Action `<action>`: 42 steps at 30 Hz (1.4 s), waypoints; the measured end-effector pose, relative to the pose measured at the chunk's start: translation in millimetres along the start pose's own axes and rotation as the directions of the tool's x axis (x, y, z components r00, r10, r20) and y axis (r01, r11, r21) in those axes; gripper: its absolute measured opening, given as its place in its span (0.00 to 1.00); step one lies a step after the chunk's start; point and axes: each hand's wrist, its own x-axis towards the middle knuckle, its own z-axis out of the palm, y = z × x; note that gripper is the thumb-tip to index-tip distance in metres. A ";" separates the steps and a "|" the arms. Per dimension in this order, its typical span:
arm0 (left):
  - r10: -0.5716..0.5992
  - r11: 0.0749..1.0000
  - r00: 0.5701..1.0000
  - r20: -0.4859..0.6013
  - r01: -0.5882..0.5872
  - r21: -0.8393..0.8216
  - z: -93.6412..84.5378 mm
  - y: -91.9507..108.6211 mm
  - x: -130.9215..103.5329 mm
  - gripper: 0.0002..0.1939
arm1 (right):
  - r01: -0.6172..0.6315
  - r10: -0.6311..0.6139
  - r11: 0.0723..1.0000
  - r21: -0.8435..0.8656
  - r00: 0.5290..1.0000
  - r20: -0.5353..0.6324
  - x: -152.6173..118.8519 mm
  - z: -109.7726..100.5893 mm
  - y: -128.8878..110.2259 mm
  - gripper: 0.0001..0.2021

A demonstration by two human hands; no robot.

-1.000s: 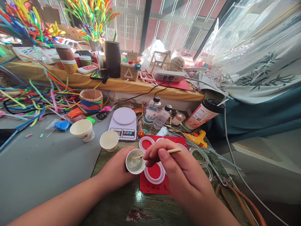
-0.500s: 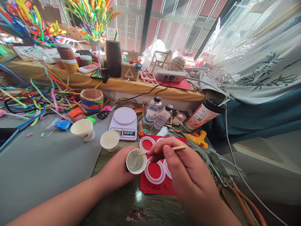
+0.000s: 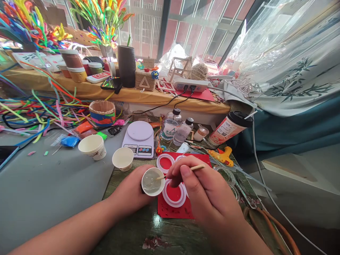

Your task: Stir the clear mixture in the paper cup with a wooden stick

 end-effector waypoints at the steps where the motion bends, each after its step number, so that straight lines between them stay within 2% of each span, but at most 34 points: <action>1: -0.001 1.000 1.000 -0.003 0.001 0.004 -0.1 0.2 -0.2 0.10 | 0.006 -0.006 1.000 0.005 1.000 -0.007 -0.3 -0.7 0.0 0.15; 5: 0.007 1.000 1.000 -0.005 -0.007 0.011 -0.6 2.4 -0.1 0.07 | 0.016 -0.017 1.000 0.016 0.998 0.064 -0.6 -1.3 -0.3 0.16; 9: 0.008 1.000 1.000 -0.016 -0.008 0.012 -0.9 3.4 0.3 0.08 | -0.012 0.012 1.000 0.019 1.000 0.021 1.2 0.0 -1.9 0.17; 13: -0.002 1.000 1.000 -0.006 0.002 0.003 -0.5 1.5 -1.4 0.07 | 0.012 -0.018 0.998 0.069 0.996 0.091 1.1 -0.6 -3.8 0.16; 18: -0.005 1.000 1.000 -0.010 0.005 -0.003 -0.1 -0.9 -2.7 0.11 | -0.005 0.005 0.998 0.066 1.000 0.001 -0.5 -3.0 -2.0 0.15; 22: 0.002 1.000 1.000 -0.002 -0.002 0.002 -0.2 -0.4 -0.7 0.07 | -0.009 0.006 0.998 0.054 0.998 0.055 0.4 -3.4 -2.7 0.16; 26: -0.005 1.000 1.000 0.001 0.005 0.010 0.1 -0.3 -0.5 0.09 | -0.020 0.023 0.996 0.092 0.999 -0.030 1.3 -2.3 -2.2 0.16; 30: -0.012 1.000 1.000 0.015 0.012 -0.010 -0.1 -0.5 -2.2 0.08 | 0.022 -0.025 0.995 0.099 0.999 0.034 1.3 -1.4 -0.4 0.15; 34: -0.023 1.000 1.000 -0.003 0.023 0.002 -0.6 -0.3 -1.7 0.11 | 0.029 -0.026 0.997 0.067 0.999 -0.044 0.0 -1.3 0.6 0.15; 38: -0.009 1.000 1.000 0.010 0.008 0.009 -0.4 0.1 -1.1 0.07 | 0.042 -0.040 0.996 0.079 0.999 -0.023 -1.5 -4.6 0.9 0.15; 40: -0.019 1.000 1.000 -0.010 0.019 0.003 -0.3 -0.6 -2.0 0.10 | 0.017 -0.003 0.990 0.140 0.995 -0.101 -0.2 -7.9 3.8 0.15; 42: -0.036 0.999 0.998 -0.043 0.035 -0.015 -0.4 -1.7 -3.3 0.17 | -0.016 0.070 0.963 0.270 0.979 -0.192 3.2 -11.2 8.9 0.15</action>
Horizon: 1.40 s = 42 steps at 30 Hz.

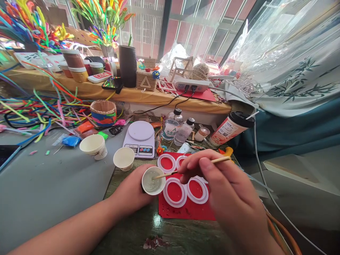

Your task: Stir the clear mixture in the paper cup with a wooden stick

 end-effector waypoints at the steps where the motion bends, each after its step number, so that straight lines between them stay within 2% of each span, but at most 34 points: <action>1: -0.009 1.000 1.000 -0.019 0.009 -0.010 -0.1 -0.5 -0.7 0.20 | -0.025 0.028 0.997 0.067 0.999 -0.040 2.6 -1.4 2.5 0.16; 4: -0.034 0.999 0.997 -0.068 0.032 -0.030 -0.3 -1.7 -2.2 0.25 | -0.027 0.038 0.990 0.142 0.996 -0.076 8.6 -2.6 9.6 0.17; 8: -0.018 0.999 0.997 -0.077 0.015 -0.035 0.2 -4.1 -2.4 0.25 | 0.053 -0.054 0.998 -0.033 0.999 -0.007 4.7 0.8 14.6 0.17; 9: 0.004 1.000 0.997 -0.075 -0.006 -0.029 0.4 -5.3 -2.3 0.24 | 0.039 -0.039 0.998 -0.054 0.999 -0.002 1.3 2.1 16.1 0.18; 11: 0.037 0.999 0.996 -0.076 -0.037 0.001 0.9 -8.4 -2.0 0.21 | -0.063 0.065 0.997 0.038 0.996 -0.059 -7.6 5.4 20.7 0.20; 13: 0.052 0.998 0.997 -0.053 -0.050 0.031 1.4 -11.7 -1.9 0.20 | -0.196 0.253 0.937 0.290 0.952 -0.175 -18.5 9.2 27.8 0.23; 14: 0.053 0.998 0.997 -0.048 -0.051 0.045 1.7 -13.1 -1.8 0.20 | -0.204 0.285 0.921 0.330 0.934 -0.216 -24.2 11.1 32.0 0.24; 17: 0.070 0.997 0.996 -0.062 -0.067 0.047 2.0 -15.0 -1.9 0.23 | -0.176 0.316 0.905 0.387 0.887 -0.337 -40.5 15.4 45.0 0.25; 21: 0.089 0.996 0.994 -0.070 -0.089 -0.005 0.7 -13.3 -2.5 0.24 | -0.093 0.339 0.881 0.464 0.809 -0.481 -55.2 16.1 58.2 0.21; 24: 0.064 0.998 0.994 -0.085 -0.066 -0.020 -0.7 -12.9 -3.1 0.25 | -0.036 0.356 0.857 0.514 0.763 -0.539 -60.8 13.8 62.0 0.16; 26: 0.059 0.998 0.994 -0.092 -0.060 -0.012 -1.7 -13.1 -3.0 0.25 | -0.011 0.363 0.842 0.539 0.750 -0.553 -62.6 11.5 60.9 0.14; 33: 0.060 0.998 0.996 -0.072 -0.060 -0.007 -2.3 -11.3 -1.7 0.27 | 0.036 0.328 0.841 0.540 0.761 -0.560 -59.2 -3.4 38.9 0.13; 42: 0.064 0.998 0.996 -0.058 -0.065 -0.020 0.5 -14.7 -2.5 0.27 | 0.036 0.228 0.898 0.439 0.815 -0.533 -40.0 -24.2 -0.8 0.14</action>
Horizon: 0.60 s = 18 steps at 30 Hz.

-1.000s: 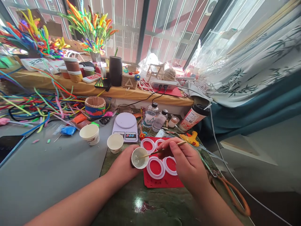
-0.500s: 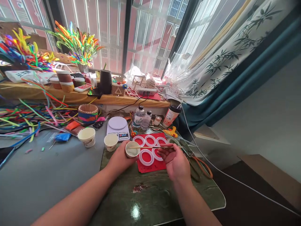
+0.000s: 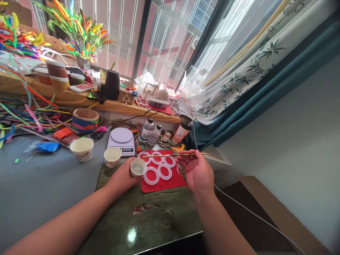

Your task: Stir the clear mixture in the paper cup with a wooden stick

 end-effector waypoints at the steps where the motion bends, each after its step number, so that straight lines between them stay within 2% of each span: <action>1: -0.005 1.000 1.000 0.002 0.005 0.001 0.0 -0.1 0.4 0.28 | 0.007 -0.007 1.000 -0.005 1.000 0.005 1.0 1.3 -3.1 0.14; 8: -0.025 1.000 0.999 0.037 0.025 0.009 -1.6 2.6 2.2 0.28 | 0.062 -0.062 0.998 -0.029 0.998 0.005 -0.3 8.2 -17.5 0.13; 18: -0.029 1.000 0.999 0.028 0.029 0.002 -2.5 7.1 2.6 0.27 | 0.140 -0.139 0.990 -0.022 0.990 0.018 -0.4 19.8 -34.3 0.13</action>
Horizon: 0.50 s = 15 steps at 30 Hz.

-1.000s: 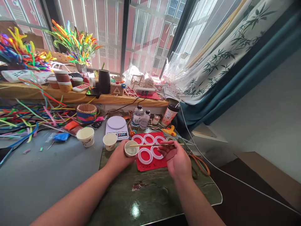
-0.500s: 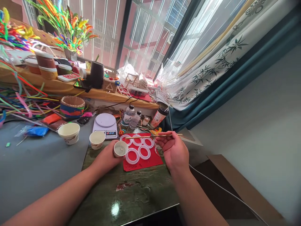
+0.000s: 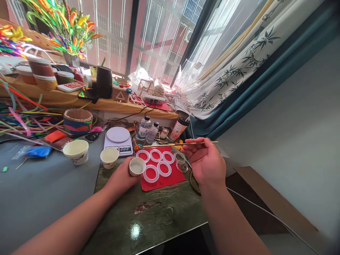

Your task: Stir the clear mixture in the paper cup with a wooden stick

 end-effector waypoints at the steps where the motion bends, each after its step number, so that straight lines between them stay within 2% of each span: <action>1: -0.002 1.000 1.000 -0.003 0.002 0.000 0.2 -0.4 0.1 0.27 | 0.010 -0.010 1.000 0.000 1.000 0.000 0.4 1.2 -2.7 0.13; 15: 0.012 0.999 1.000 -0.010 -0.012 -0.046 3.2 -8.9 0.0 0.25 | 0.097 -0.096 0.995 -0.030 0.995 0.016 5.0 19.2 -37.5 0.12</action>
